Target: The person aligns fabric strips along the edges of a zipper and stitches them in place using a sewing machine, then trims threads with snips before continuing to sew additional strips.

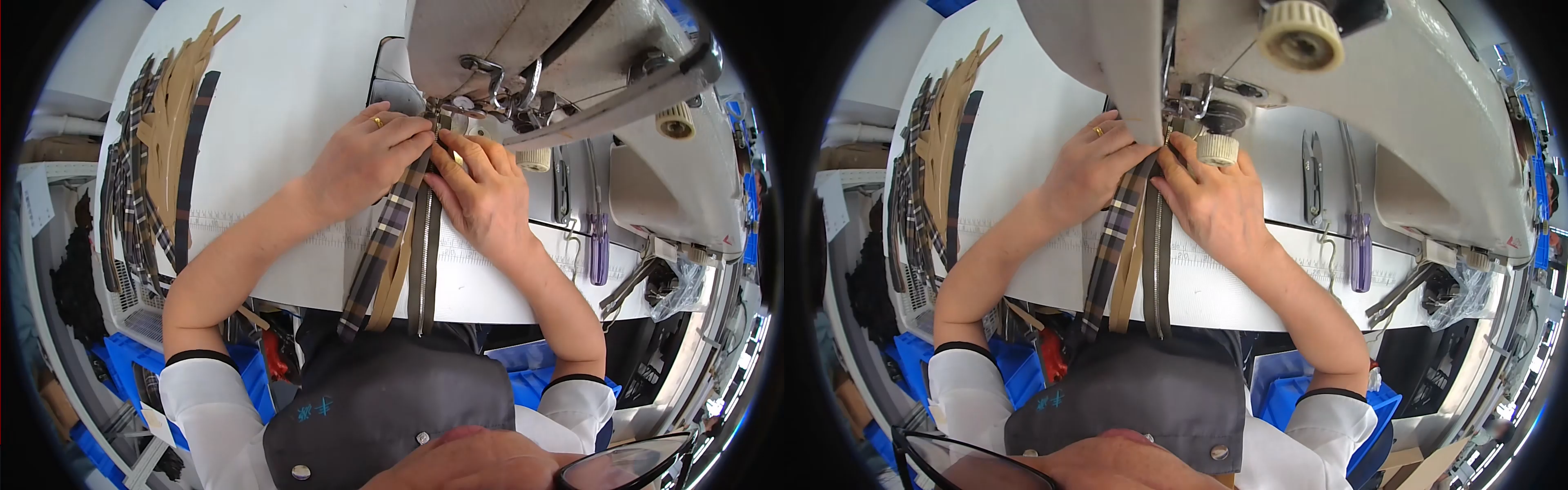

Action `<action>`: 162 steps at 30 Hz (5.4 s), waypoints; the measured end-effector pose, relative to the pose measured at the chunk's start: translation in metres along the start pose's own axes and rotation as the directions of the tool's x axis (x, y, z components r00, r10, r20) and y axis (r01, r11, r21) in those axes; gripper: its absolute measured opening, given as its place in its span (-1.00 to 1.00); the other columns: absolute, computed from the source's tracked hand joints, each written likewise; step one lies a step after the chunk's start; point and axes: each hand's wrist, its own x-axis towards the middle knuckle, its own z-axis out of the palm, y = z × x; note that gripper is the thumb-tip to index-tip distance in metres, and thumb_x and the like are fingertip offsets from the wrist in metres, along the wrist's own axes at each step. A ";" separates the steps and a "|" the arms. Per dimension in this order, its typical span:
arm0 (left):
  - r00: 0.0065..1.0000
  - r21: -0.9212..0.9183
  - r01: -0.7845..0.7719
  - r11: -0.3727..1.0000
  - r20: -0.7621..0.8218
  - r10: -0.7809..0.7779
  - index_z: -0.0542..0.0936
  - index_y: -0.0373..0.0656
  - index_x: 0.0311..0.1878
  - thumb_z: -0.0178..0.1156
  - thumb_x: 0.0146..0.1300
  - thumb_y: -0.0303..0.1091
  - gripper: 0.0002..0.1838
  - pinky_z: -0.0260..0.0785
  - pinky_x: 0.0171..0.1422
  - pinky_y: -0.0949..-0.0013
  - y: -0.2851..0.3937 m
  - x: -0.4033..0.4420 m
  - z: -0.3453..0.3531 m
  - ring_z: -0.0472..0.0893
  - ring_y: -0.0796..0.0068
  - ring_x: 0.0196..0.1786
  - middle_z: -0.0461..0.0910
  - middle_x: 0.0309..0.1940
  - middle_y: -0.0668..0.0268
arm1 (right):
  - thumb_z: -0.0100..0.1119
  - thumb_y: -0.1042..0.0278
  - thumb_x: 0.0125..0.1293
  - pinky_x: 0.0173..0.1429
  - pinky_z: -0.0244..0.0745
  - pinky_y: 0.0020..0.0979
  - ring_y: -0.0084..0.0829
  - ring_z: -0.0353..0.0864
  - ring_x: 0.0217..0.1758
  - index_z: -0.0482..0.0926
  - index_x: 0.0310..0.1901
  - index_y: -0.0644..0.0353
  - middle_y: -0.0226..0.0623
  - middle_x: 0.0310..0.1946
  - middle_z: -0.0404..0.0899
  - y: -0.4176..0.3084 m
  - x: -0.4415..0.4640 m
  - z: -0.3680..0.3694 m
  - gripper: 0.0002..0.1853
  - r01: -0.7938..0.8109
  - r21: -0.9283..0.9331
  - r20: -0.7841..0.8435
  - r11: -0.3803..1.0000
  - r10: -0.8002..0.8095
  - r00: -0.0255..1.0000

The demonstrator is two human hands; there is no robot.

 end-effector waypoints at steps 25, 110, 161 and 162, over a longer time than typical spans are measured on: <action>0.998 -0.031 0.058 0.998 0.003 -0.058 0.57 -0.23 -0.07 0.15 0.00 -0.50 -0.65 0.25 0.31 0.05 0.002 0.001 0.003 0.54 0.34 0.06 0.56 -0.04 0.29 | 0.33 0.29 0.05 -0.22 0.38 -0.36 -0.35 0.56 -0.29 0.57 -0.11 0.25 -0.29 -0.16 0.60 0.005 -0.001 0.005 -0.63 0.045 0.043 -0.088 0.998 -0.041 0.995; 0.995 0.228 0.084 0.970 0.040 -0.096 0.62 0.01 -0.01 0.12 0.13 -0.45 -0.66 -0.46 0.42 -0.29 0.010 -0.003 0.003 0.42 0.52 0.23 0.59 0.03 0.48 | 0.30 0.31 0.02 -0.03 0.36 -0.29 -0.24 0.48 -0.06 0.56 -0.30 0.24 -0.22 -0.29 0.53 0.007 -0.003 0.003 -0.76 0.000 0.029 -0.054 1.000 0.001 0.999; 0.997 0.215 0.078 0.974 0.009 -0.082 0.63 0.00 -0.01 0.27 0.13 -0.16 -0.66 -0.18 0.35 -0.31 0.009 -0.004 0.010 0.48 0.54 0.05 0.59 0.03 0.45 | 0.01 0.02 0.27 0.06 0.35 -0.24 -0.28 0.57 -0.07 0.56 -0.08 0.04 -0.27 -0.19 0.61 0.132 0.025 0.070 -0.66 -0.105 -0.130 0.237 0.986 0.133 0.962; 0.996 0.212 0.083 0.974 0.012 -0.088 0.63 0.01 -0.01 0.27 0.13 -0.16 -0.65 -0.17 0.35 -0.31 0.009 -0.005 0.010 0.49 0.54 0.05 0.59 0.04 0.46 | 0.10 0.08 0.14 0.07 0.30 -0.17 -0.25 0.59 -0.14 0.61 -0.22 -0.02 -0.27 -0.30 0.63 0.126 0.027 0.068 -0.75 -0.110 -0.042 0.190 0.993 0.116 0.975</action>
